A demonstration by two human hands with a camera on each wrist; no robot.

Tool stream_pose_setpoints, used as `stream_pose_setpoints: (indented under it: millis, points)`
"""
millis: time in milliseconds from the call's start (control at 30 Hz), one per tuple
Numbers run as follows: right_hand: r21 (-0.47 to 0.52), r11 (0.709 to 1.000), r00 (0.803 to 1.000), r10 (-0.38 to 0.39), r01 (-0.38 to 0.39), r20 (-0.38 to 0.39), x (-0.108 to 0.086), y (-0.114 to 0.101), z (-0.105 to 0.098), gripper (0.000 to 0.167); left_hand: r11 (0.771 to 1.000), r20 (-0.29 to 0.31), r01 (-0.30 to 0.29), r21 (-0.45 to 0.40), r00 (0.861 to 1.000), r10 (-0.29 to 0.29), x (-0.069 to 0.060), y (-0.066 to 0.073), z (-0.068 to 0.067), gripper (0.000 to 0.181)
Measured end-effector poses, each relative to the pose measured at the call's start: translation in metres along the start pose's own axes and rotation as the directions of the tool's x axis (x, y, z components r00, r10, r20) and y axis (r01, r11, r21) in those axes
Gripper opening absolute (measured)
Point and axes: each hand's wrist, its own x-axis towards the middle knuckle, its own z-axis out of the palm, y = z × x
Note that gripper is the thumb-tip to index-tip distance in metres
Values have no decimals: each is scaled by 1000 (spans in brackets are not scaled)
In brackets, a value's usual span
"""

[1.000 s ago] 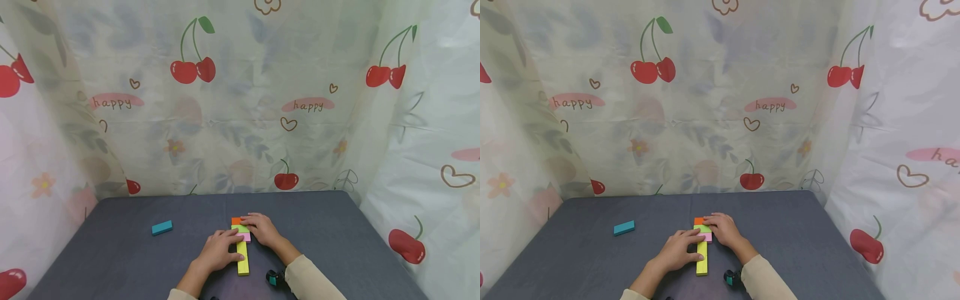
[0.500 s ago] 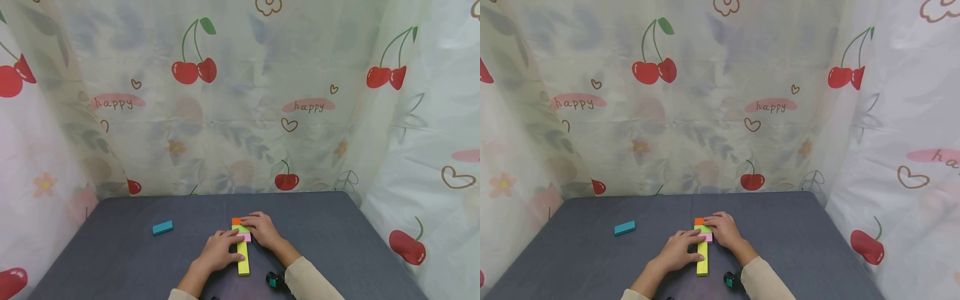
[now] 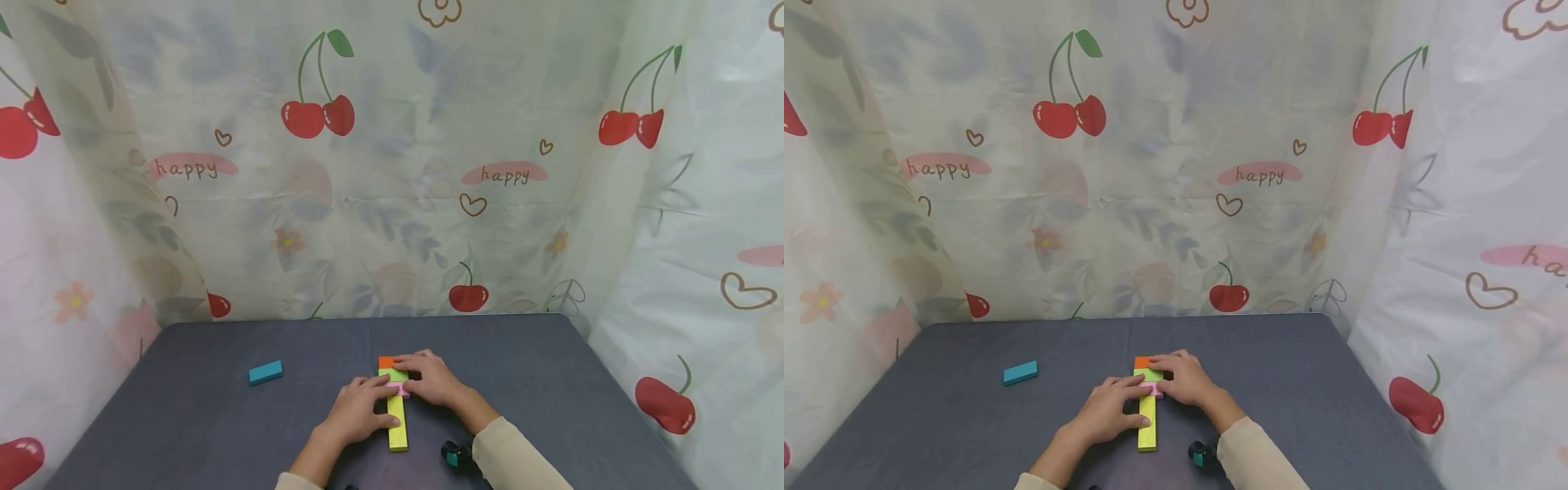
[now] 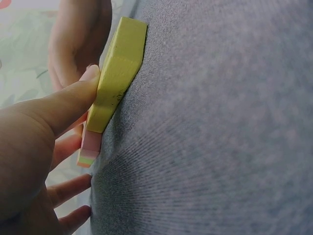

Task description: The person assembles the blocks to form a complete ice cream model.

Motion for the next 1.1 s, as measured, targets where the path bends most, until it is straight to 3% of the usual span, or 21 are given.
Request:
stream_pose_setpoints:
  millis: [200,400,1100]
  points:
    - [-8,1000,992,1,0,129,-4,-2,-9,54,1000,-14,-1,-6,1000,1,0,1,0,60]
    - [-46,999,983,-6,15,185,-3,-2,-10,74,1000,-21,-9,-11,1000,9,-1,0,0,61]
    - [-223,975,991,31,-1,130,-9,-12,-2,87,999,-48,-46,-12,998,45,-3,1,-1,59]
